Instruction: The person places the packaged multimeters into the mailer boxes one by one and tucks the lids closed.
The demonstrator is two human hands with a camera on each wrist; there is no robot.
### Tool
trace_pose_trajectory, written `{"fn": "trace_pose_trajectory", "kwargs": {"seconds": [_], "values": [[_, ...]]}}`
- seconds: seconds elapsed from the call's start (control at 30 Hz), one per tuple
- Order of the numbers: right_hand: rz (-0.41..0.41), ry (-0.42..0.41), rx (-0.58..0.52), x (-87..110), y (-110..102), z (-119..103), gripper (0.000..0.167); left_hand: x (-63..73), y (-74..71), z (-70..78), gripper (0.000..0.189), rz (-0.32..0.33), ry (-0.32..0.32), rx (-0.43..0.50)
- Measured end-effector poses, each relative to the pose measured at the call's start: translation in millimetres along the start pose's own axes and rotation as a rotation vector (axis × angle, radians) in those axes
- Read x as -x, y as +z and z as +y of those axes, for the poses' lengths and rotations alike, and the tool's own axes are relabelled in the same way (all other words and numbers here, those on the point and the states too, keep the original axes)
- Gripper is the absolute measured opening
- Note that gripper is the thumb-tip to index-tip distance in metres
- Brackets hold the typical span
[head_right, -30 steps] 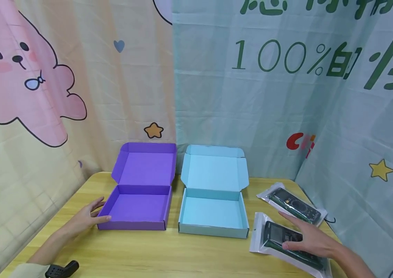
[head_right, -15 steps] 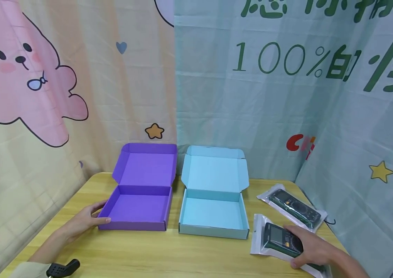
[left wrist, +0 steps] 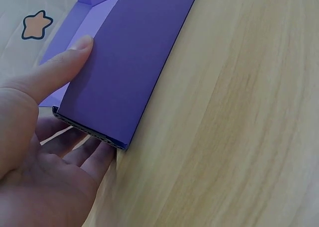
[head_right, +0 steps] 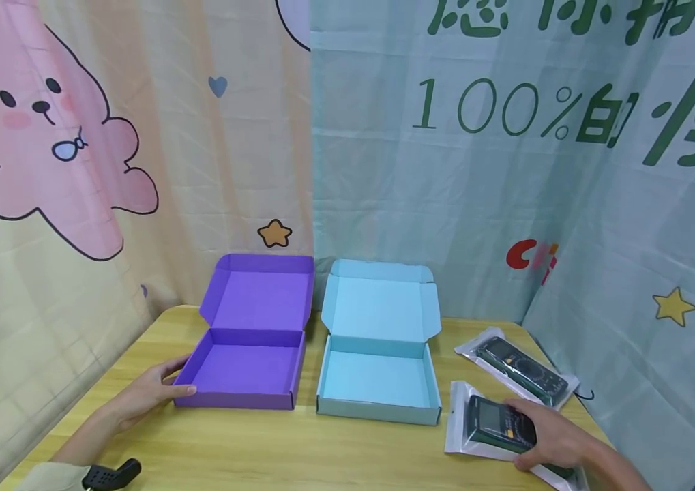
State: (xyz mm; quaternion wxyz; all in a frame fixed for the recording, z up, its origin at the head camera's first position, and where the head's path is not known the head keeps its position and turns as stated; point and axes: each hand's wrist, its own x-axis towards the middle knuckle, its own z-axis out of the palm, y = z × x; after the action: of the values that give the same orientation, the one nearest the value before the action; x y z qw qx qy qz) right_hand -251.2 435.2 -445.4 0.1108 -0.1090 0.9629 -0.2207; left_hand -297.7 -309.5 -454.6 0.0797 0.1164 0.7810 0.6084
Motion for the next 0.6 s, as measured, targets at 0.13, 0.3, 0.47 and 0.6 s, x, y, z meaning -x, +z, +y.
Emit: {"fn": "trace_pose_trajectory", "kwargs": {"seconds": [0.13,0.3,0.47,0.6], "values": [[0.024,0.015,0.009,1.2,2.1,1.6,0.095,0.2,1.1,-0.9,0.090,0.004,0.001,-0.010],[0.041,-0.040,0.002,4.7,-4.1,6.4,0.094,-3.7,2.5,-1.0,0.091,-0.014,0.004,0.015],[0.035,-0.135,-0.010,6.8,-18.2,7.0,0.092,-2.5,1.5,0.1,0.091,-0.015,-0.008,0.003],[0.049,-0.139,0.014,7.1,-30.8,0.0,0.093,-0.3,-0.2,1.1,0.091,-0.013,-0.020,-0.006]]}}
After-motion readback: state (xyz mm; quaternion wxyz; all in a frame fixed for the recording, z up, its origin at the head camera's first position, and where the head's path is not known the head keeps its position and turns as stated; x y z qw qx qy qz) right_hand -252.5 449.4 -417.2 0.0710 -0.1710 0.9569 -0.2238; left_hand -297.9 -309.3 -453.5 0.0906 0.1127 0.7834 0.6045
